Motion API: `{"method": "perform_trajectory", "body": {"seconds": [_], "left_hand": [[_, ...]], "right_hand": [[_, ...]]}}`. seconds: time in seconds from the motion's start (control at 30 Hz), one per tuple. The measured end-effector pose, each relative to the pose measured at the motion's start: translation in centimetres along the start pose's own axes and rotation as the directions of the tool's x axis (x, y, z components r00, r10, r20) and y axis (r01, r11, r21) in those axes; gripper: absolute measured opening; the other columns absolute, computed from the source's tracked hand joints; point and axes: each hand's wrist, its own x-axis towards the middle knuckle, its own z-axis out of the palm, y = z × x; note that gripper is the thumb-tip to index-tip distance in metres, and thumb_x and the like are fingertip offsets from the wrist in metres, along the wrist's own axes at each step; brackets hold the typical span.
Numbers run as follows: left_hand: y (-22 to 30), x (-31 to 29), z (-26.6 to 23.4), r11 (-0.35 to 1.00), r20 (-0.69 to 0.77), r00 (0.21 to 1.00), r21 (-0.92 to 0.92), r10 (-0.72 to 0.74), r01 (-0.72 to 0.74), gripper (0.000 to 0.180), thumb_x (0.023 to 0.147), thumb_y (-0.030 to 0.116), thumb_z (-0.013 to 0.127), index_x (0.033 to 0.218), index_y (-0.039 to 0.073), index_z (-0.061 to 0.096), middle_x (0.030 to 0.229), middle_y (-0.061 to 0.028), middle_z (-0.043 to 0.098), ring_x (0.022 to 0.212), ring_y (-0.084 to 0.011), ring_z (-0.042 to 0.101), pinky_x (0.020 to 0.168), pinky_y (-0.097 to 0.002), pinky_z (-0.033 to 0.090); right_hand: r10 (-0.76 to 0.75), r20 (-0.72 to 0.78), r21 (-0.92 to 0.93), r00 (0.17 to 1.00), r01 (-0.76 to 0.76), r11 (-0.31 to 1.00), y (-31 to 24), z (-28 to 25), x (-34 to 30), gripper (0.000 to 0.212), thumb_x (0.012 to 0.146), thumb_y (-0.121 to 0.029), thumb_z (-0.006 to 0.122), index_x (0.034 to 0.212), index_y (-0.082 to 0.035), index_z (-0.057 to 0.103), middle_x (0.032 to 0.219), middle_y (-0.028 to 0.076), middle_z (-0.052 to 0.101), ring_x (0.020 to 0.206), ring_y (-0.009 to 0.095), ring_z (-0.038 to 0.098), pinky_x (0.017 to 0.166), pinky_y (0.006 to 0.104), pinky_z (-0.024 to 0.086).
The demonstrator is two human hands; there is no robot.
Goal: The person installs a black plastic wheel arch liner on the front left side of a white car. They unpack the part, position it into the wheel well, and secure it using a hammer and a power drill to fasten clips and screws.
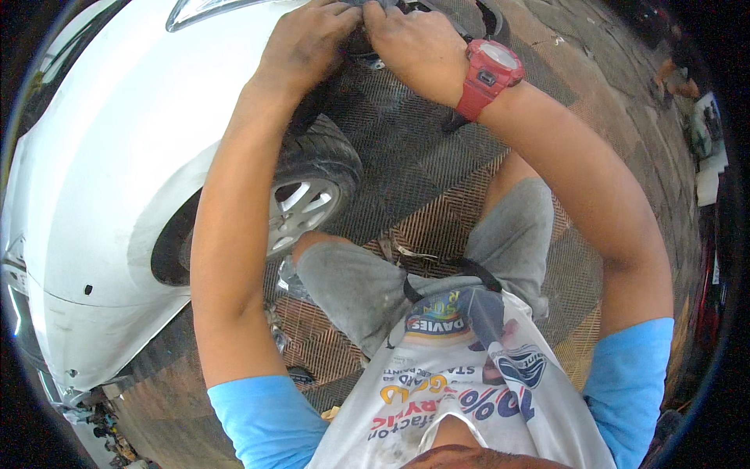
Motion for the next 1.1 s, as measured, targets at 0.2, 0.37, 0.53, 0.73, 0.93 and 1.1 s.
{"method": "perform_trajectory", "body": {"seconds": [0.2,0.37,0.53,0.73,0.93,1.1], "left_hand": [[-0.1,0.4,0.2,0.997,-0.018,0.999,-0.065,-0.038,0.037,0.043,0.074,0.005,0.067,0.117,0.008,0.065,0.117,-0.0095,0.067,0.112,-0.0321,0.061,0.092,-0.0408,0.053],[-0.8,-0.2,0.2,0.999,-0.101,0.994,-0.017,0.043,-0.045,0.039,0.074,0.004,0.068,0.113,0.009,0.065,0.114,-0.01,0.068,0.11,-0.0324,0.062,0.091,-0.0417,0.054],[-0.2,0.2,0.4,0.999,-0.039,0.999,-0.015,-0.033,0.032,0.039,0.074,0.006,0.069,0.113,0.009,0.065,0.112,-0.0097,0.068,0.109,-0.0326,0.063,0.09,-0.0421,0.054],[-1.0,0.2,0.3,0.998,-0.015,1.0,-0.057,-0.003,0.002,0.042,0.074,0.007,0.07,0.116,0.01,0.066,0.115,-0.0095,0.068,0.11,-0.0316,0.063,0.09,-0.0413,0.054],[-1.3,-0.3,0.4,0.998,-0.031,0.999,0.053,-0.023,0.025,0.041,0.075,0.007,0.069,0.116,0.01,0.066,0.115,-0.0091,0.068,0.111,-0.0309,0.063,0.091,-0.0409,0.054],[-1.6,-0.1,0.2,0.999,0.025,0.999,0.018,-0.028,0.027,0.043,0.073,0.006,0.069,0.116,0.01,0.066,0.119,-0.0078,0.068,0.113,-0.0305,0.062,0.093,-0.0407,0.054]], "right_hand": [[0.183,0.581,0.782,0.793,-0.606,0.148,-0.9,1.1,1.4,0.034,0.09,-0.007,0.056,0.116,0.014,0.05,0.084,0.023,0.071,0.078,0.037,0.072,0.063,0.0437,0.059],[0.095,0.125,0.121,0.988,-0.11,0.987,-0.5,1.5,1.1,0.036,0.092,-0.012,0.057,0.118,0.012,0.051,0.086,0.025,0.071,0.078,0.037,0.072,0.063,0.0446,0.059],[0.109,0.135,0.176,0.985,-0.132,0.976,-0.2,1.5,0.6,0.037,0.093,-0.017,0.057,0.114,0.012,0.051,0.086,0.026,0.071,0.077,0.038,0.072,0.065,0.0458,0.059],[0.144,0.192,0.321,0.971,-0.201,0.925,0.0,4.0,1.8,0.024,0.093,-0.015,0.056,0.102,0.007,0.053,0.087,0.024,0.071,0.078,0.036,0.073,0.06,0.0445,0.059],[-0.016,0.044,0.055,0.999,0.014,0.998,-0.1,1.3,1.2,0.026,0.092,-0.012,0.056,0.105,0.01,0.052,0.086,0.025,0.071,0.079,0.037,0.073,0.062,0.0446,0.06],[0.249,0.524,0.781,0.815,-0.576,0.24,-1.9,1.1,1.9,0.025,0.09,-0.008,0.056,0.105,0.011,0.051,0.086,0.028,0.069,0.076,0.04,0.072,0.062,0.0451,0.059]]}}
